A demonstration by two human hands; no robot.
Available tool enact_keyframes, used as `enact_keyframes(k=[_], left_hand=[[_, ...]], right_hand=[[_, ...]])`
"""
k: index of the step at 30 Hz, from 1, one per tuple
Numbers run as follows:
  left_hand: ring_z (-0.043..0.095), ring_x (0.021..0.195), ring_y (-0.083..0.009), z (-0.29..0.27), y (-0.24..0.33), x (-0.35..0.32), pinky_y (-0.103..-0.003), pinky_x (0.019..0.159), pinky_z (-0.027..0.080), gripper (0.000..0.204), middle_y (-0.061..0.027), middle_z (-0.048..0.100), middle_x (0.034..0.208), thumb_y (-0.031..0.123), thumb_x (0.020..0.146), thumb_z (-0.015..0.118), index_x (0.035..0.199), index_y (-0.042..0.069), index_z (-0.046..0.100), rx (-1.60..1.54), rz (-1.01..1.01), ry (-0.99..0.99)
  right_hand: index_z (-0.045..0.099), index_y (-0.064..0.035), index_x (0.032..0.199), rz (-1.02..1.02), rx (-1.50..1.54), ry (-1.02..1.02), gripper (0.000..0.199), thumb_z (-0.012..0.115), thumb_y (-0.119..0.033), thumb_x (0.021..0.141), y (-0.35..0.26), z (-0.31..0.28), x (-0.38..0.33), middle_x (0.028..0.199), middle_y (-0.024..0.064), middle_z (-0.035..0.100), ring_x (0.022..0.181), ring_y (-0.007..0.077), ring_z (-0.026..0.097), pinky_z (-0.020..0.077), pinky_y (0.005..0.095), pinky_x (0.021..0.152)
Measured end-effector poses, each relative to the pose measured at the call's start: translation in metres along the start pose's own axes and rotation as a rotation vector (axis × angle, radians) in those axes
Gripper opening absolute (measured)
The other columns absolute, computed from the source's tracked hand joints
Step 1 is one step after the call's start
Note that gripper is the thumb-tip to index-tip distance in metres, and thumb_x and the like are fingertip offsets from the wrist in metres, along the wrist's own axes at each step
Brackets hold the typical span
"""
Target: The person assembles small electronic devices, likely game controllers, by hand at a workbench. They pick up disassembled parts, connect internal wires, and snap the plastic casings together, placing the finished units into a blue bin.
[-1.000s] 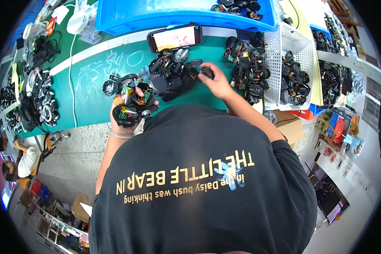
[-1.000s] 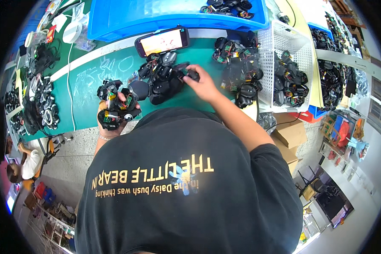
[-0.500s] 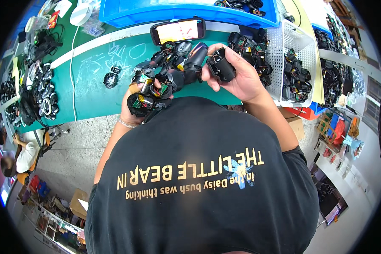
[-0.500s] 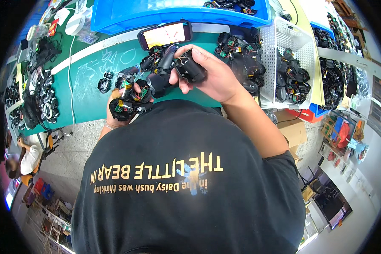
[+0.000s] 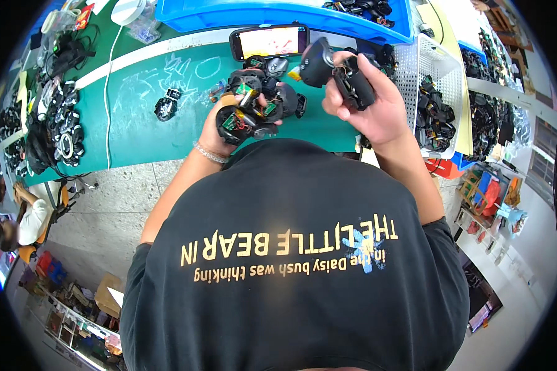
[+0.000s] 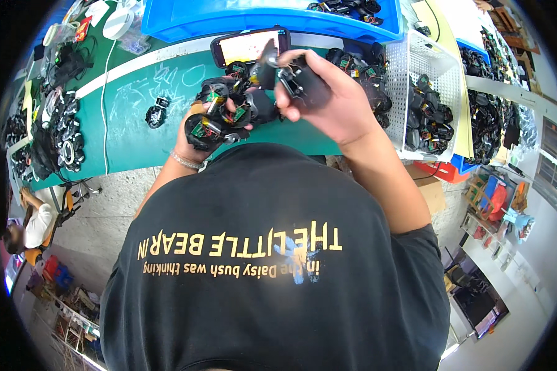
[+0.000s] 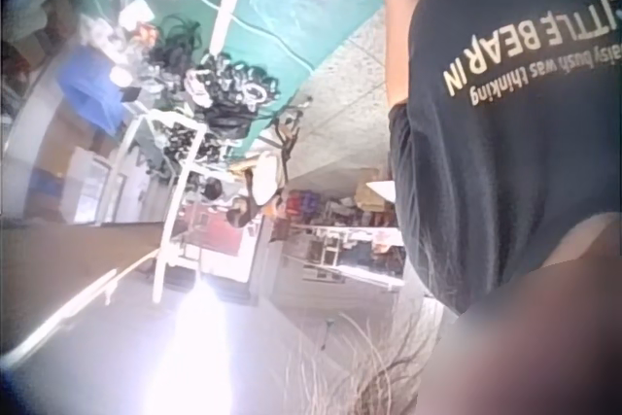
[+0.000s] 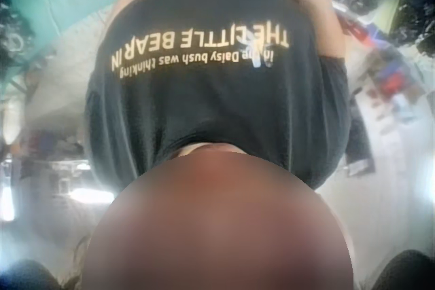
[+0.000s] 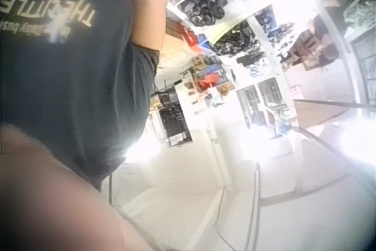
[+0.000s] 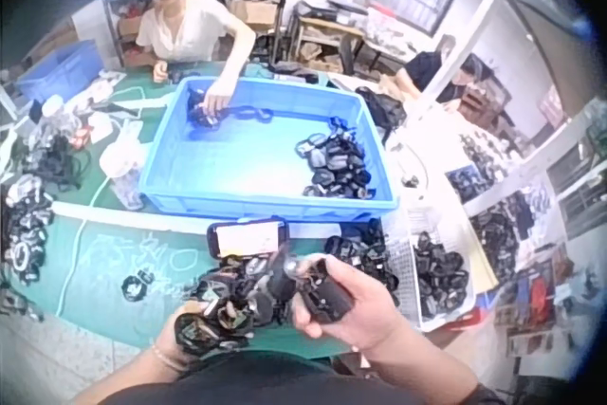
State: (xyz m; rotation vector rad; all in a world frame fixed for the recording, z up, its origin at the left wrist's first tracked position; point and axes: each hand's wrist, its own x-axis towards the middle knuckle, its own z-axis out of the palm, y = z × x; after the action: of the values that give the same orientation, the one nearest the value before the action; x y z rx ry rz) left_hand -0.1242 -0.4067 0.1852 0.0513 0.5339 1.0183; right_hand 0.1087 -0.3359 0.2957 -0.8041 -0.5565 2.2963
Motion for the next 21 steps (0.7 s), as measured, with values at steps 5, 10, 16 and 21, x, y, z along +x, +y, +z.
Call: enact_keyframes(k=[5,10,16,21], left_hand=[[0.062,0.094,-0.0396,-0.043,0.005,-0.024,-0.058,0.085,0.051,0.04,-0.0175,0.061,0.099,0.029,0.092,0.044,0.119,0.001,0.05,-0.004,0.063,0.003],[0.063,0.094,-0.0414,-0.043,0.017,-0.051,-0.049,0.088,0.05,0.039,-0.0245,0.06,0.108,0.034,0.083,0.054,0.101,0.0,0.058,0.024,0.035,0.129],[0.063,0.094,-0.0419,-0.032,0.022,-0.057,-0.05,0.085,0.051,0.038,-0.0237,0.06,0.104,0.033,0.083,0.054,0.099,-0.001,0.056,0.045,0.073,0.136],[0.063,0.095,-0.0424,-0.033,0.02,-0.058,-0.047,0.086,0.051,0.04,-0.0263,0.06,0.106,0.035,0.083,0.053,0.099,-0.002,0.057,0.036,0.043,0.123]], right_hand=[[0.054,-0.005,0.111,-0.113,-0.665,0.443,0.027,0.047,-0.026,0.096,0.02,-0.1,-0.009,0.087,0.014,0.06,0.078,0.0217,0.059,0.0468,0.0325,0.069],[0.053,-0.0047,0.114,-0.498,-1.865,0.929,0.039,0.064,-0.025,0.083,0.048,-0.168,-0.001,0.107,0.0146,0.058,0.1,0.0295,0.056,0.0433,0.0427,0.085],[0.05,-0.0076,0.123,-0.258,-1.943,0.321,0.055,0.066,-0.034,0.077,0.104,-0.123,0.029,0.12,0.0147,0.054,0.111,0.0332,0.051,0.0386,0.0442,0.089],[0.054,-0.0063,0.107,-0.087,-1.496,0.423,0.032,0.065,-0.02,0.081,0.127,-0.147,0.051,0.078,0.0128,0.064,0.073,0.032,0.063,0.0481,0.0404,0.068]])
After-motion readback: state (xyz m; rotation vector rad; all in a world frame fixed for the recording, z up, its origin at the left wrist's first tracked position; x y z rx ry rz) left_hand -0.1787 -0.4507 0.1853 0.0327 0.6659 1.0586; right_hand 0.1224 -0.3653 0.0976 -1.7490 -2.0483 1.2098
